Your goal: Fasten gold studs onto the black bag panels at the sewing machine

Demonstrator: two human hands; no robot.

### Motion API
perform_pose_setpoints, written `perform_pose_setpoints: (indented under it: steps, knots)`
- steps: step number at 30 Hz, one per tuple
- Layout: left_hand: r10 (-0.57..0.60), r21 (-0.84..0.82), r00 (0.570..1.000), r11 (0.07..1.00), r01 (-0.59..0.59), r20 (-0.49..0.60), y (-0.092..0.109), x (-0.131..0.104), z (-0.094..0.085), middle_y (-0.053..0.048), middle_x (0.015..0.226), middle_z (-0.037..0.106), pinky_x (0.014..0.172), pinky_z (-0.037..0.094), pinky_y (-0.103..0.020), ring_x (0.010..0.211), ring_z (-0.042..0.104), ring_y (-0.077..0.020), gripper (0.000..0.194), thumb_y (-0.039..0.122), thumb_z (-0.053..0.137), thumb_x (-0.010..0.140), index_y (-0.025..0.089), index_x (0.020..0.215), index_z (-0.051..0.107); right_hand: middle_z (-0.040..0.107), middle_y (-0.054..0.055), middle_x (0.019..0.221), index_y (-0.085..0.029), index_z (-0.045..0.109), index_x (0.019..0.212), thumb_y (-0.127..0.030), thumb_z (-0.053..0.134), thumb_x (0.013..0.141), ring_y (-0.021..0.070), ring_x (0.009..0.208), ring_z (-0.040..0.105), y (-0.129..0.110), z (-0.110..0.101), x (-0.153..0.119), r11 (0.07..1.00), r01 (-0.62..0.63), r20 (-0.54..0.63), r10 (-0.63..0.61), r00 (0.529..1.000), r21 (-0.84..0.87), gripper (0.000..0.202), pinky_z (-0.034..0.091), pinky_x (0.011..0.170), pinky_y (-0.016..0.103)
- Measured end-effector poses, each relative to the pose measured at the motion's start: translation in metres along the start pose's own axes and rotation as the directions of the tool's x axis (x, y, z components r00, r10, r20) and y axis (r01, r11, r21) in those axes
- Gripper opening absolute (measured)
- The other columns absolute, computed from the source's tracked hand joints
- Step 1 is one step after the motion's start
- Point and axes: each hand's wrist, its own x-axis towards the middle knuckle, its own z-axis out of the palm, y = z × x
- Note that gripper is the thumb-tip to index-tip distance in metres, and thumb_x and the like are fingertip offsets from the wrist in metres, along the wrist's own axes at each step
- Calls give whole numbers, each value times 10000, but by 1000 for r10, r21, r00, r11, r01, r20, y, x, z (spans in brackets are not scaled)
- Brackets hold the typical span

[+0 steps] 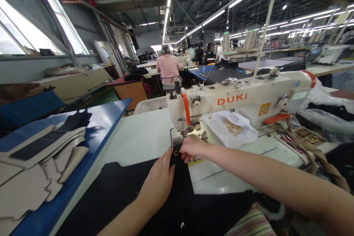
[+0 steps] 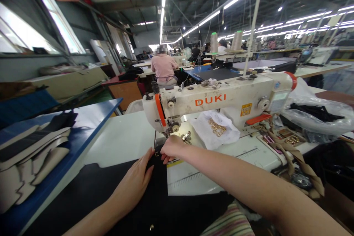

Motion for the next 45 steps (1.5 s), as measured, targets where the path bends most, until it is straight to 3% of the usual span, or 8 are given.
perform_pose_setpoints:
  steps: [8,18,24,28,30,35,41,45]
  knots:
    - [168,-80,976,980,-180,-137,5,29,-3,-53,821,631,743,528,-348,794,605,-199,158,119,429,822,188,812,571,617,9,474,-140,529,491,-52,508,762,94,344,553,2,1,6,999,-3,-1,3,1000,-39,286,395,323,158]
    - [201,-60,965,975,-214,-169,0,29,3,-51,779,640,708,514,-316,748,597,-182,167,121,458,834,183,775,601,681,66,578,-136,536,508,-100,535,794,118,409,602,-1,-1,8,992,-12,24,15,1000,-124,288,396,345,164]
    - [242,-23,958,968,-249,-155,-1,32,3,-52,798,647,726,515,-327,771,593,-189,160,125,462,826,188,770,597,667,24,597,-150,590,604,-135,525,824,128,486,628,9,-8,4,952,142,-20,-153,988,-271,230,488,496,217]
    - [230,-28,963,971,-236,-137,1,32,3,-56,806,648,735,517,-339,787,592,-198,156,130,458,832,181,793,599,688,54,825,-173,666,794,-168,529,835,208,841,643,28,-13,-13,843,303,-131,-396,909,-444,143,460,783,321]
    - [229,-38,964,971,-236,-139,2,33,3,-54,806,649,743,517,-339,789,591,-195,155,135,458,834,183,791,599,668,66,937,-185,676,875,-169,522,849,227,970,584,38,-15,-21,745,386,-119,-523,844,-544,157,401,871,347]
    - [228,-51,960,970,-239,-162,2,33,3,-47,791,642,736,516,-325,778,588,-183,162,134,454,835,190,779,595,611,58,852,-176,665,923,-186,505,885,196,855,526,52,-13,-25,291,471,82,-776,625,-833,165,406,774,304]
    - [248,-45,957,965,-258,-153,1,32,4,-52,805,640,743,515,-325,794,585,-187,160,136,444,854,179,801,589,580,45,812,-171,657,898,-170,498,889,186,804,498,53,-10,-18,189,448,134,-792,596,-874,159,400,725,291]
    - [305,-12,949,952,-307,-77,-2,35,0,-46,804,639,740,509,-316,786,581,-183,188,150,415,879,182,813,588,581,46,812,-162,656,892,-173,490,896,186,811,498,53,-12,-16,155,461,159,-805,572,-874,166,406,727,293]
